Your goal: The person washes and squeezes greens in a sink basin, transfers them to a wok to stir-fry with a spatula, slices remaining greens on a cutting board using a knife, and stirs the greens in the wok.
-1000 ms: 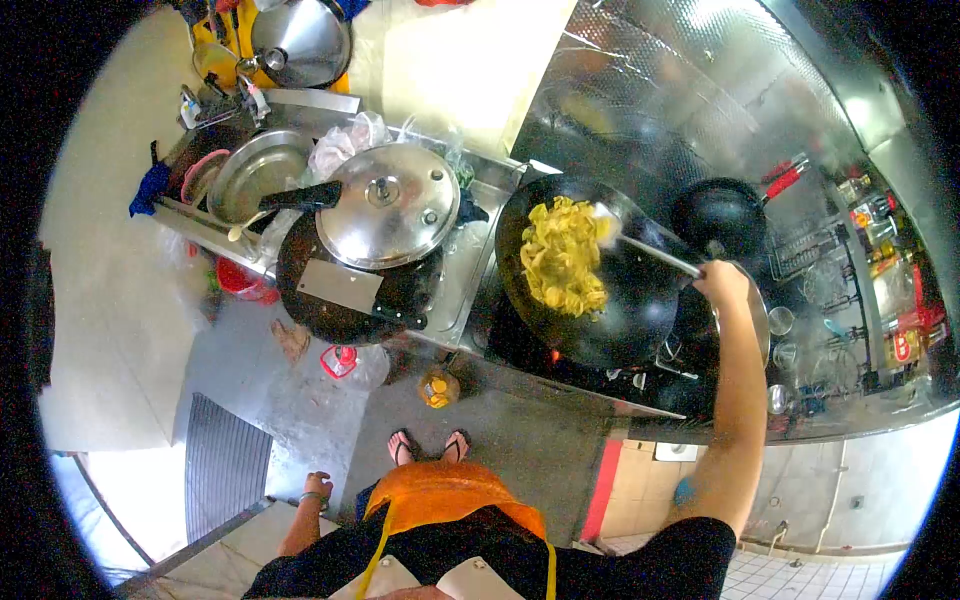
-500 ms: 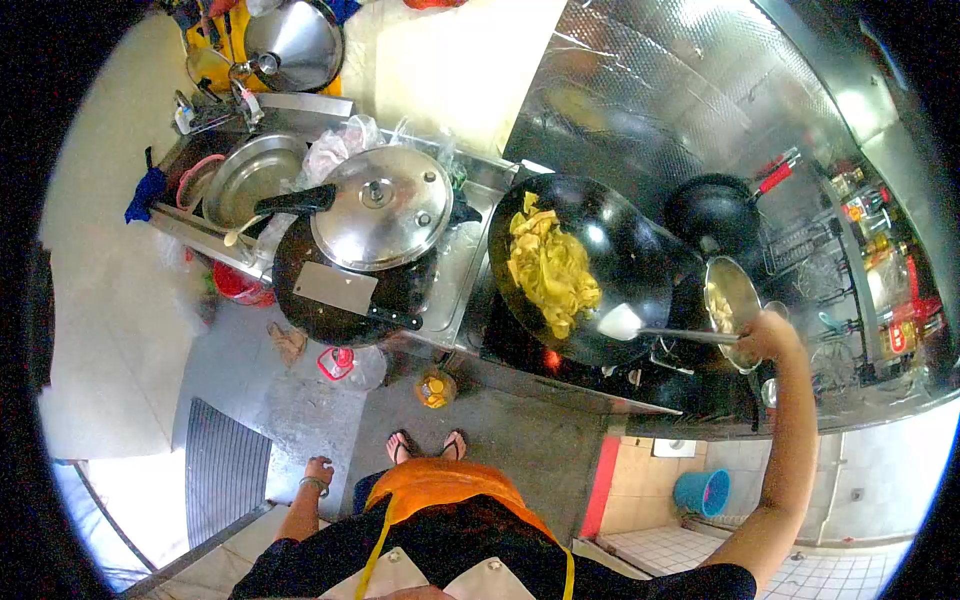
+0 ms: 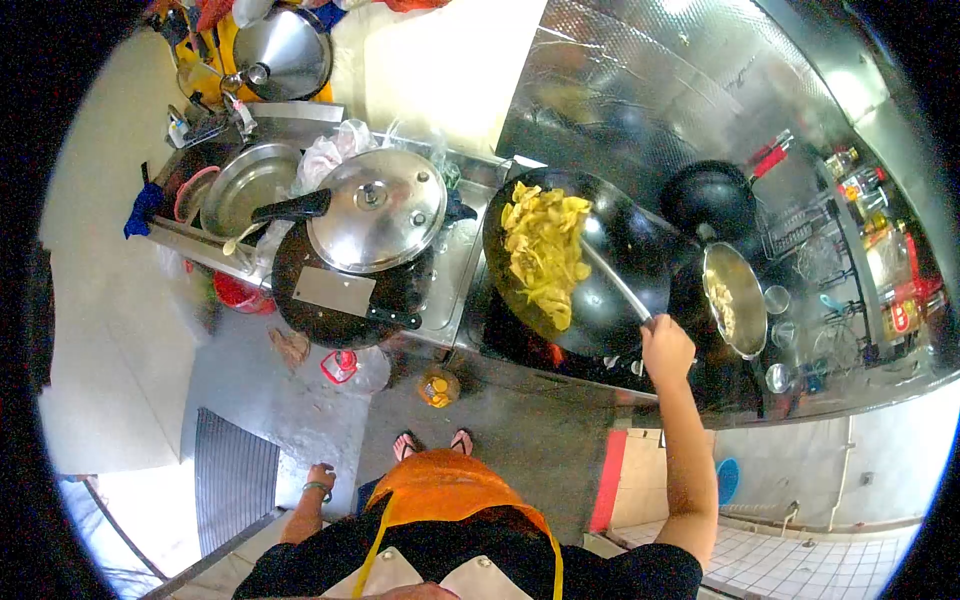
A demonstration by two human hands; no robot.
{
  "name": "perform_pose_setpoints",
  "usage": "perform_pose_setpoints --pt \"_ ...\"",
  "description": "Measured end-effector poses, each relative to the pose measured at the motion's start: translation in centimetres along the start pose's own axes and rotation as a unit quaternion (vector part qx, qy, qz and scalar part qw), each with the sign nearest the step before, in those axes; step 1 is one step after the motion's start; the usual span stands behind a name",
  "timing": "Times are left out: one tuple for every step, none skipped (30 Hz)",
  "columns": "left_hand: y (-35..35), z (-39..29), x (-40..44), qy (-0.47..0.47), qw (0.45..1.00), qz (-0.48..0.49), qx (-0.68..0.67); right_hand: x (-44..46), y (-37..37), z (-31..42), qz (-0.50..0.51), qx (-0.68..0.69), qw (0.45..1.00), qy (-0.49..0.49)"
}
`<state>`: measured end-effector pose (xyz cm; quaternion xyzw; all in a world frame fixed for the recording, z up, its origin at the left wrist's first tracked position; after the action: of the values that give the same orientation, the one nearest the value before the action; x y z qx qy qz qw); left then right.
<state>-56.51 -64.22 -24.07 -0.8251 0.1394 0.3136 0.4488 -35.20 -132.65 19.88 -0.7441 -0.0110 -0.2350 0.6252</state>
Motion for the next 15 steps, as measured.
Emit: perform_pose_setpoints --pt "0.5 0.7 -0.2 -0.036 0.999 0.022 -0.032 -1.3 -0.6 0.3 -0.017 -0.016 1.0 -0.014" --pt "0.9 1.1 -0.2 -0.03 0.999 0.031 -0.018 -2.6 -0.9 0.4 -0.035 -0.002 0.999 -0.017" --pt "2.0 2.2 0.4 -0.025 0.999 0.04 -0.005 -3.8 -1.2 0.6 0.024 0.042 0.998 0.025" --pt "1.9 2.1 0.4 -0.019 0.999 0.049 0.009 -5.0 -1.7 0.7 0.082 0.086 0.991 0.068" --pt "2.0 2.1 0.4 -0.036 0.998 0.059 -0.009 -6.1 -1.8 0.6 0.162 0.174 0.969 0.063" --pt "1.5 1.5 0.5 -0.029 0.998 0.057 -0.011 -7.1 -2.1 0.6 0.24 0.26 0.934 0.057" --pt "1.2 1.2 0.7 -0.023 0.998 0.056 -0.012 -7.7 -3.3 1.2 0.24 0.249 0.935 0.073" --pt "0.7 0.9 1.0 -0.016 0.998 0.054 -0.014 -7.9 -4.9 1.5 0.25 0.257 0.928 0.101" --pt "0.1 0.2 1.6 0.039 0.998 0.041 0.005 -8.0 -7.1 2.0 0.26 0.264 0.92 0.128" --pt "-0.4 -0.1 1.8 0.038 0.999 0.021 -0.002 -8.0 -8.1 2.2 0.27 0.27 0.911 0.155" --pt "-0.9 -0.7 2.3 0.038 0.999 0.0 -0.01 -8.4 -8.1 1.4 0.272 0.237 0.924 0.124" --pt "-1.5 -1.2 3.0 0.036 0.999 -0.021 -0.019 -8.5 -8.0 1.6 0.265 0.216 0.934 0.102" --pt "-1.9 -1.8 3.9 0.05 0.999 -0.002 0.021 -8.5 -7.6 2.2 0.259 0.195 0.943 0.079" --pt "-2.0 -2.1 4.1 0.05 0.999 0.0 0.003 -9.0 -7.4 2.8 0.255 0.173 0.95 0.059" --pt "-1.9 -2.3 4.6 0.053 0.999 0.003 -0.013 -8.2 -7.9 6.0 0.271 0.048 0.96 0.052"
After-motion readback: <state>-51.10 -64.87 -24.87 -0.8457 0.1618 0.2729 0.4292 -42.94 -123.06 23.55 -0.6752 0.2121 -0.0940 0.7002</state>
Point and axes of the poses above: each hand's wrist, its own x-axis towards the middle knuckle, its own y-axis out of the palm, z = x × y, the point moved 3 cm from there along x, towards the middle knuckle, and after that the axes turned 10 degrees about y, right-handed, at the moved point
